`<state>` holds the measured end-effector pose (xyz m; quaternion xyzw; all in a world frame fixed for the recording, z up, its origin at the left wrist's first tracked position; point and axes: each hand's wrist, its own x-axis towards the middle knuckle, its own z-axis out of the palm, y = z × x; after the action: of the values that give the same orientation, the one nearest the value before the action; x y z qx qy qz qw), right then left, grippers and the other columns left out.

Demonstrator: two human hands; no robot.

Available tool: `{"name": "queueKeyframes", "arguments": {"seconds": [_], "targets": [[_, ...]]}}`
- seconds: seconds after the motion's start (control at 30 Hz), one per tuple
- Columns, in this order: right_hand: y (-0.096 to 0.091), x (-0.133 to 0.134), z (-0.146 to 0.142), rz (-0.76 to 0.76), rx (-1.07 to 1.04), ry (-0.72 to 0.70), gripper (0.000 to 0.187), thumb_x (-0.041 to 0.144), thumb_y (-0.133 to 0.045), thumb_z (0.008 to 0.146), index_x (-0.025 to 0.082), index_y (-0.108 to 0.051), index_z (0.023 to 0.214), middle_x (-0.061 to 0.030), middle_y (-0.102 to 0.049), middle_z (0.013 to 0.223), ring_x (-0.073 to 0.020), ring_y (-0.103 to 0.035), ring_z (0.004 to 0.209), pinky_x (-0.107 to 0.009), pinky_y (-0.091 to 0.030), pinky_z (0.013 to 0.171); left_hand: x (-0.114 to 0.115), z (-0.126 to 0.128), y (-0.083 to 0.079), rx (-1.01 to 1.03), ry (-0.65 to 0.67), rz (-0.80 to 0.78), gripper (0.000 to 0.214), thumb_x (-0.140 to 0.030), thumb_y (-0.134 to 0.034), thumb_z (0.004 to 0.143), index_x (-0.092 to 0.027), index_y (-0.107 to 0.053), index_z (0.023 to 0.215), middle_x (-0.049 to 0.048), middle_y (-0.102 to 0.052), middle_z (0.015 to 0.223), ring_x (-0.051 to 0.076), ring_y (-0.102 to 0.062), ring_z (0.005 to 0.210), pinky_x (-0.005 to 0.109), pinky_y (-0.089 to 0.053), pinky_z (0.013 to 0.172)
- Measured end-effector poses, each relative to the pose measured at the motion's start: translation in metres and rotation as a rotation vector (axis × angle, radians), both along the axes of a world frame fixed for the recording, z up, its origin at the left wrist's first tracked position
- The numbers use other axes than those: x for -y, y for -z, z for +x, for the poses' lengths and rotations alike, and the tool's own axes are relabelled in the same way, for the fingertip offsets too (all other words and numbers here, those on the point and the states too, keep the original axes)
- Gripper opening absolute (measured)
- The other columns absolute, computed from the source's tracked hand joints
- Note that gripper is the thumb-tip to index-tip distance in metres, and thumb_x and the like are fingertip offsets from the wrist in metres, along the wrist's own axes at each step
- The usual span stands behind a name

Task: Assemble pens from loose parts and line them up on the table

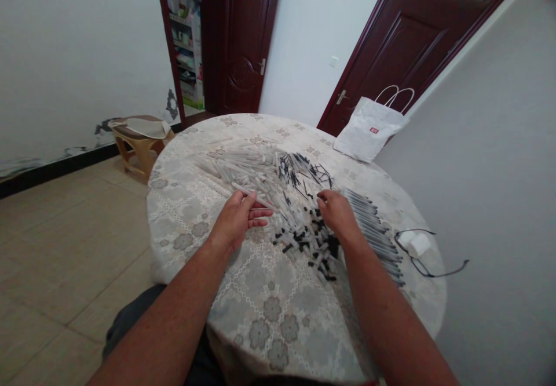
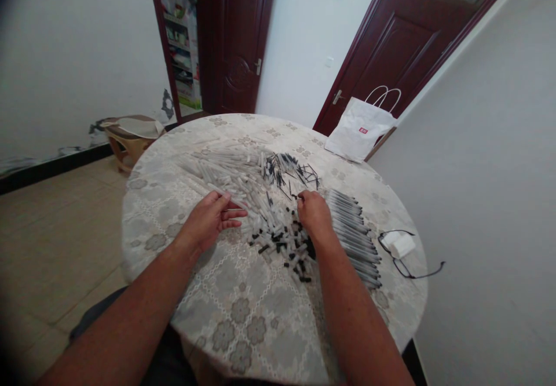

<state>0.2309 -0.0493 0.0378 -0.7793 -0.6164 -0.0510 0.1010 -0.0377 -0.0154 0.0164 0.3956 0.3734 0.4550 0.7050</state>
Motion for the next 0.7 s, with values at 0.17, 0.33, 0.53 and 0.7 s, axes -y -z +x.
{"name": "queueKeyframes", "arguments": {"seconds": [0.17, 0.33, 0.53, 0.7], "targets": [[0.011, -0.024, -0.008, -0.14, 0.128, 0.06, 0.033, 0.029, -0.046, 0.099, 0.02, -0.069, 0.121, -0.0137, -0.068, 0.118, -0.0225, -0.066, 0.107, -0.03, -0.047, 0.091, 0.0, -0.001, 0.003, 0.044, -0.034, 0.008, 0.026, -0.043, -0.059, 0.09, -0.023, -0.043, 0.096, 0.0063, -0.072, 0.093, 0.023, -0.075, 0.084, 0.031, -0.059, 0.061], [0.024, -0.035, -0.017, -0.171, 0.159, 0.094, 0.029, 0.026, -0.048, 0.096, 0.015, -0.07, 0.111, -0.017, -0.068, 0.112, -0.0255, -0.069, 0.102, -0.031, -0.05, 0.084, -0.003, -0.002, 0.003, 0.1, -0.025, 0.013, 0.025, -0.035, -0.066, 0.086, -0.021, -0.047, 0.097, 0.0063, -0.07, 0.096, 0.02, -0.073, 0.083, 0.03, -0.059, 0.064], [0.023, -0.027, -0.019, -0.187, 0.183, 0.153, 0.029, 0.022, -0.046, 0.096, 0.009, -0.067, 0.111, -0.0214, -0.067, 0.111, -0.0281, -0.069, 0.1, -0.033, -0.049, 0.082, -0.005, -0.002, 0.004, 0.128, 0.001, -0.028, 0.02, -0.032, -0.067, 0.088, -0.016, -0.055, 0.09, 0.0089, -0.07, 0.095, 0.017, -0.072, 0.081, 0.029, -0.061, 0.069], [0.004, 0.009, -0.029, -0.14, 0.131, 0.002, 0.022, 0.026, -0.045, 0.099, 0.013, -0.063, 0.103, -0.016, -0.07, 0.1, -0.0246, -0.067, 0.094, -0.03, -0.044, 0.08, -0.005, -0.002, 0.008, 0.153, -0.002, -0.001, 0.021, -0.034, -0.067, 0.09, -0.016, -0.055, 0.09, 0.0109, -0.071, 0.098, 0.02, -0.073, 0.085, 0.029, -0.06, 0.067]]}}
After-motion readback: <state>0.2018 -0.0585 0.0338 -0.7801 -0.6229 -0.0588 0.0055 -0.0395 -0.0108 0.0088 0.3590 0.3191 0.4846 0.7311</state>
